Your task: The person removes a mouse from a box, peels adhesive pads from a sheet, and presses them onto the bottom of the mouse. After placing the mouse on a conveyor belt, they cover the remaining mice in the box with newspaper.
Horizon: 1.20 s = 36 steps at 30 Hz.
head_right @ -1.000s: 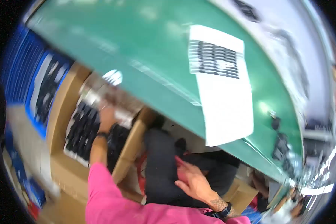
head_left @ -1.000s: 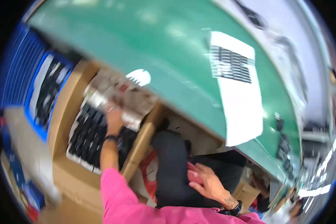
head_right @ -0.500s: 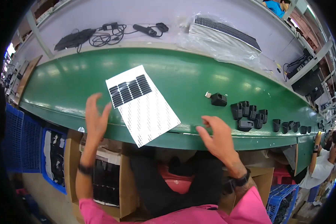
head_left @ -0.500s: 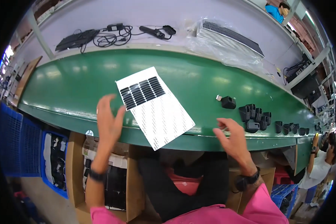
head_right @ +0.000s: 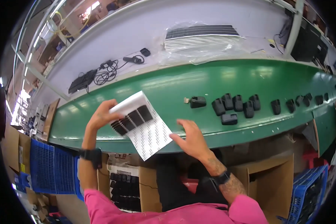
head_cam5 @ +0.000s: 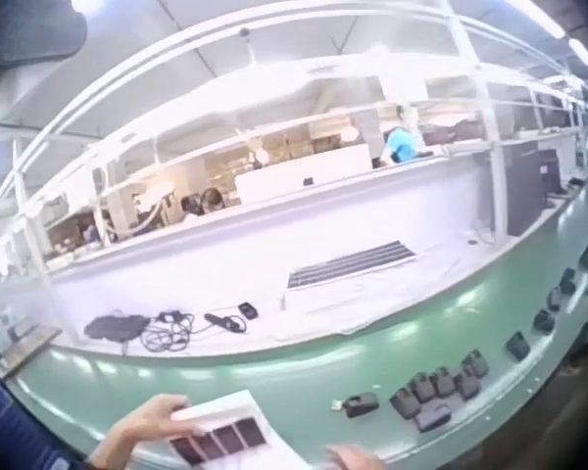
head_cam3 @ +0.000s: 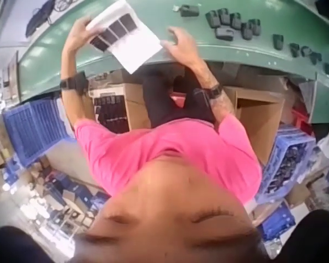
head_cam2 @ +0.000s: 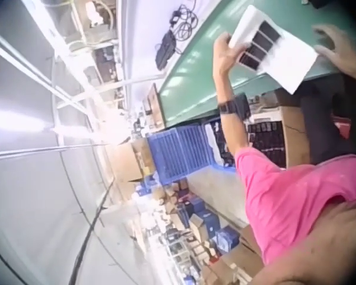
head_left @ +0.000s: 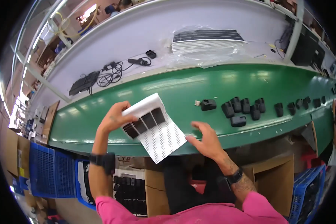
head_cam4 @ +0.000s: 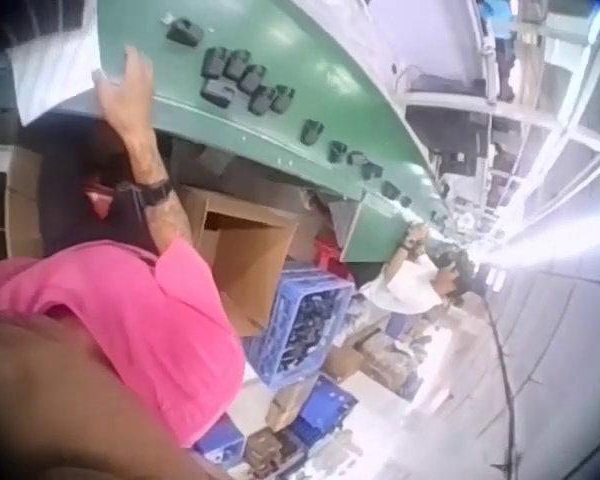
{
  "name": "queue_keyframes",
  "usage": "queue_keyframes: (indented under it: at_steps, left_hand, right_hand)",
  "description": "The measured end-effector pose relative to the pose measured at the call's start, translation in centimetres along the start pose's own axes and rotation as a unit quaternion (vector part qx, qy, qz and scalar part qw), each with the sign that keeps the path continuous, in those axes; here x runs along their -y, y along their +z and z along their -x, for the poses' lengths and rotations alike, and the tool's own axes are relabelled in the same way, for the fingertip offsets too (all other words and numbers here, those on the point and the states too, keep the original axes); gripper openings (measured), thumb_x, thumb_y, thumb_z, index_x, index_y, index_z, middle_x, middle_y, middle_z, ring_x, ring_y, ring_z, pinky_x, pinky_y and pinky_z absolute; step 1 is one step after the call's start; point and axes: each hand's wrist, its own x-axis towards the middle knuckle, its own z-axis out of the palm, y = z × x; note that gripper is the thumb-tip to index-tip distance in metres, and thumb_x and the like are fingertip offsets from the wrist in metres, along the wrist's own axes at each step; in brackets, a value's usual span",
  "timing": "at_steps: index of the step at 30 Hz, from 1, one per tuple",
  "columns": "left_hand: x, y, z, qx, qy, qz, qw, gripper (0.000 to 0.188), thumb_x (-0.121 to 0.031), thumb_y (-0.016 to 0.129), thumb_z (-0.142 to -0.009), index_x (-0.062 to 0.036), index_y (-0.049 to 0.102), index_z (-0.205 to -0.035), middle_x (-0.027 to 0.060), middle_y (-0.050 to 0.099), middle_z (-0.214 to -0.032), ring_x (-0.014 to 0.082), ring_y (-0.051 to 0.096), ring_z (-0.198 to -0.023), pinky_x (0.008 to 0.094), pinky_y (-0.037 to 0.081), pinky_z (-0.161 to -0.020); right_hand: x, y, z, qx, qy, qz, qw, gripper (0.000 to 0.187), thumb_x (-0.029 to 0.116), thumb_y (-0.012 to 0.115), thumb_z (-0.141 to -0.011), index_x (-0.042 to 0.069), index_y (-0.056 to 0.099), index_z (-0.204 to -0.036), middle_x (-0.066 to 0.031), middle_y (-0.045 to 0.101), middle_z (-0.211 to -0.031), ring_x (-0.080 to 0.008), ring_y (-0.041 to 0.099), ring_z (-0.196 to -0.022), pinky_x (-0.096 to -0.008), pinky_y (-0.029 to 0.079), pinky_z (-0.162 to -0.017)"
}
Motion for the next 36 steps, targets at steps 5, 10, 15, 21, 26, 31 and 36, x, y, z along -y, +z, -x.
queue_keyframes:
  at_steps: [5,10,15,21,26,31,36]
  left_hand:
    - [-10.9,-0.4,11.4,-0.031,0.008,0.06,0.998,0.037,-0.01,0.086,-0.06,-0.0014,0.056,-0.08,0.0012,0.058,-0.075,0.0095,0.052,-0.072,0.0269,0.045,-0.065]
    - [-16.1,1.4,21.5,-0.212,-0.063,0.21,0.952,0.039,-0.015,0.078,-0.072,-0.0013,0.055,-0.1,0.0077,0.062,-0.074,0.0134,0.064,-0.071,0.0238,0.05,-0.062]
    - [-14.9,7.4,28.4,-0.272,-0.112,0.498,0.816,0.038,-0.014,0.06,-0.087,0.0048,0.051,-0.119,0.0167,0.064,-0.109,0.0206,0.065,-0.096,0.0306,0.053,-0.081]
    - [-11.4,15.5,28.8,-0.259,-0.165,0.552,0.775,0.041,-0.002,0.062,-0.085,0.0066,0.051,-0.124,0.0146,0.064,-0.112,0.0211,0.065,-0.097,0.0342,0.051,-0.089]
    - [-9.2,22.9,28.4,-0.2,-0.186,0.571,0.774,0.039,0.003,0.06,-0.086,0.0079,0.052,-0.123,0.0136,0.064,-0.112,0.0209,0.064,-0.097,0.0331,0.05,-0.089]
    - [-8.2,26.3,22.7,-0.174,-0.187,0.558,0.79,0.036,0.003,0.063,-0.085,0.0078,0.053,-0.119,0.0141,0.065,-0.108,0.0195,0.063,-0.095,0.0316,0.05,-0.087]
    - [-9.7,27.1,18.4,-0.114,-0.162,0.399,0.895,0.037,-0.003,0.068,-0.081,0.0056,0.057,-0.115,0.0116,0.067,-0.103,0.0181,0.063,-0.092,0.0301,0.048,-0.083]
  right_hand:
    - [8.8,-0.7,0.9,-0.046,-0.146,-0.164,0.974,0.058,0.022,0.077,-0.08,-0.002,0.052,-0.127,-0.0179,0.061,-0.12,-0.025,0.057,-0.114,-0.0352,0.045,-0.096]
    - [13.1,-2.8,6.6,0.237,-0.029,-0.434,0.869,0.033,0.007,0.066,-0.088,-0.003,0.058,-0.119,-0.0068,0.066,-0.106,-0.0104,0.06,-0.094,-0.0266,0.05,-0.083]
    - [14.8,-3.7,9.0,0.227,-0.012,-0.468,0.854,0.034,0.008,0.065,-0.089,-0.003,0.057,-0.12,-0.0056,0.066,-0.104,-0.0083,0.059,-0.09,-0.0253,0.05,-0.08]
    - [9.9,-4.4,7.0,0.149,-0.009,-0.224,0.963,0.024,0.017,0.069,-0.086,-0.005,0.064,-0.095,-0.0109,0.068,-0.086,-0.0138,0.063,-0.079,-0.0289,0.05,-0.069]
    - [-4.2,-9.8,2.7,-0.144,-0.032,0.386,0.911,0.059,0.016,0.076,-0.073,0.005,0.053,-0.126,-0.0122,0.052,-0.12,-0.0334,0.046,-0.108,-0.0439,0.044,-0.089]
    - [-8.6,-12.3,1.4,-0.099,-0.006,0.332,0.938,0.05,0.019,0.078,-0.073,0.001,0.055,-0.113,-0.0156,0.057,-0.108,-0.0353,0.053,-0.098,-0.0428,0.046,-0.083]
    - [-5.8,-12.9,2.6,-0.119,-0.039,0.277,0.953,0.036,0.028,0.078,-0.072,0.001,0.06,-0.089,-0.017,0.061,-0.082,-0.0369,0.059,-0.08,-0.0432,0.048,-0.072]
